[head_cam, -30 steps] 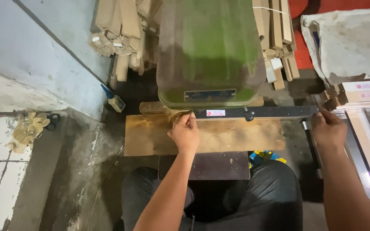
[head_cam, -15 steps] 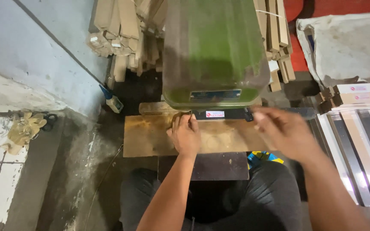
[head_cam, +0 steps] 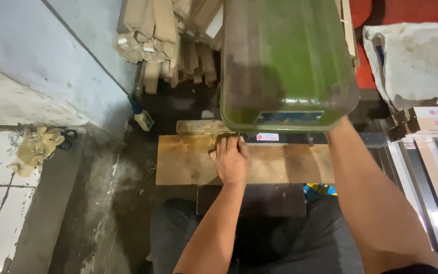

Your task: Operating a punch machine to process thin strips of material by aligning them under the punch head and activating the machine.

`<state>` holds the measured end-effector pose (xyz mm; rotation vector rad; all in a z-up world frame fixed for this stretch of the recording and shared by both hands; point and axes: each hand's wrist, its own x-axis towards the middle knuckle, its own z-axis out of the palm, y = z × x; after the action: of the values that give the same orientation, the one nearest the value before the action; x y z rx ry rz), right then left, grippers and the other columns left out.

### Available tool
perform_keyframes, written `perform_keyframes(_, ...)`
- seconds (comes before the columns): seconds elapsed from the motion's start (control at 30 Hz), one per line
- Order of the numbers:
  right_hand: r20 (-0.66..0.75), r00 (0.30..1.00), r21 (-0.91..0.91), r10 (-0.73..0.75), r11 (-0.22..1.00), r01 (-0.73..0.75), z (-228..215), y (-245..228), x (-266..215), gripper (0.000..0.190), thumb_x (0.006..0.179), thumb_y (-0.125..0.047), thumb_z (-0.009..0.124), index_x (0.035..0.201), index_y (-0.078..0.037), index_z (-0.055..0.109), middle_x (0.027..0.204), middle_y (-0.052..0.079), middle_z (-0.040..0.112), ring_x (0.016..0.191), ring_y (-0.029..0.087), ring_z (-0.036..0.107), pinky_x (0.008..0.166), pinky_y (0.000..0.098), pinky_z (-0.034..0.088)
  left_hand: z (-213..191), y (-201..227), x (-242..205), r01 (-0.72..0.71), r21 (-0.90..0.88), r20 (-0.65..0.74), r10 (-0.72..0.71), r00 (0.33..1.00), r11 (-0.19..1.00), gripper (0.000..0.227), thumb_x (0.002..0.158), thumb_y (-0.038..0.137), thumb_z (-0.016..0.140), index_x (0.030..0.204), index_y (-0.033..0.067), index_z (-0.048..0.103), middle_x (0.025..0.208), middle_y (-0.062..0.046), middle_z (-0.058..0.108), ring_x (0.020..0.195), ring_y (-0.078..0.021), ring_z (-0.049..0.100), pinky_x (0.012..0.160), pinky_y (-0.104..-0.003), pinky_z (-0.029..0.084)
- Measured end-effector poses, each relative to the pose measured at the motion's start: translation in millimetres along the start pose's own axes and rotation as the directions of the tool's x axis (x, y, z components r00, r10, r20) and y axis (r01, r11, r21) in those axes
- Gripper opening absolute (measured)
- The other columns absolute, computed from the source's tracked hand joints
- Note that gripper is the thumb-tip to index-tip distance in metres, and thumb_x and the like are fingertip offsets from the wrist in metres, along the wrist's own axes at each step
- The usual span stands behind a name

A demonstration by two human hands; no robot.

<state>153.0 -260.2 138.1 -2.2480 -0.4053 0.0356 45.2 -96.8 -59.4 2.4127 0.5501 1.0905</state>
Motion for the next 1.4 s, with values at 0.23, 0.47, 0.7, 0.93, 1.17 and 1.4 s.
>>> perform_keyframes(0.23,-0.149,0.976,0.175,-0.157,0.967,0.183,-30.9,9.9,20.3,0.028,0.103,-0.01,0.069,0.13,-0.01,0.065,0.112,0.013,0.069,0.106,0.027,0.069,0.092,0.0368,0.056,-14.3,6.7,1.7,0.02,0.009,0.075,-0.021,0.997,1.0,0.016,0.097,0.032,0.06,0.086,0.0215,0.064,0.08,0.0,0.058,0.078,-0.0233,0.063,0.075,-0.038,0.042)
perform_keyframes(0.47,-0.406,0.825,0.198,-0.394,0.843,0.5,-35.8,-48.4,-49.8,0.034,0.103,0.004,0.049,0.136,0.009,0.057,0.112,0.028,0.064,0.103,0.036,0.063,0.09,0.0483,0.053,-20.3,8.7,5.0,0.043,-0.039,0.11,-0.039,0.993,0.998,0.021,0.098,0.033,0.057,0.086,0.0184,0.065,0.082,0.0,0.06,0.081,-0.0241,0.065,0.076,-0.039,0.044)
perform_keyframes(0.7,-0.543,0.733,0.11,-0.409,0.831,0.545,3.6,-8.2,-110.5,0.035,0.103,0.008,0.039,0.136,0.007,0.05,0.114,0.024,0.059,0.106,0.033,0.059,0.102,0.0503,0.051,-16.2,5.0,3.5,0.068,-0.074,0.104,-0.06,0.993,0.995,0.024,0.1,0.032,0.056,0.083,0.0171,0.065,0.078,0.0,0.057,0.074,-0.0243,0.063,0.074,-0.039,0.043)
perform_keyframes(0.93,-0.575,0.757,0.037,-0.31,0.915,0.403,28.6,2.9,-147.1,0.027,0.104,0.004,0.05,0.13,0.002,0.054,0.125,0.015,0.052,0.124,0.034,0.054,0.099,0.0398,0.05,-12.8,4.6,2.5,0.057,-0.082,0.073,-0.051,0.996,0.995,0.021,0.1,0.032,0.059,0.085,0.0196,0.066,0.078,0.003,0.057,0.076,-0.0226,0.065,0.075,-0.038,0.045)
perform_keyframes(1.17,-0.576,0.765,0.063,-0.288,0.918,0.393,38.0,9.9,-149.3,0.026,0.109,-0.001,0.047,0.135,-0.001,0.049,0.129,0.017,0.049,0.116,0.031,0.053,0.099,0.0418,0.049,-8.2,-0.3,-4.0,0.063,-0.091,0.056,-0.058,0.997,0.994,0.02,0.1,0.035,0.06,0.086,0.0223,0.066,0.078,0.004,0.057,0.077,-0.021,0.066,0.074,-0.038,0.046)
perform_keyframes(1.4,-0.57,0.772,0.084,-0.281,0.915,0.395,35.9,5.0,-148.3,0.027,0.11,-0.002,0.047,0.136,-0.002,0.048,0.133,0.019,0.046,0.116,0.036,0.054,0.101,0.0439,0.048,-13.3,4.5,0.9,0.081,-0.115,0.044,-0.076,0.996,0.99,0.024,0.099,0.036,0.061,0.083,0.0193,0.065,0.076,0.002,0.055,0.077,-0.0239,0.066,0.074,-0.04,0.046)
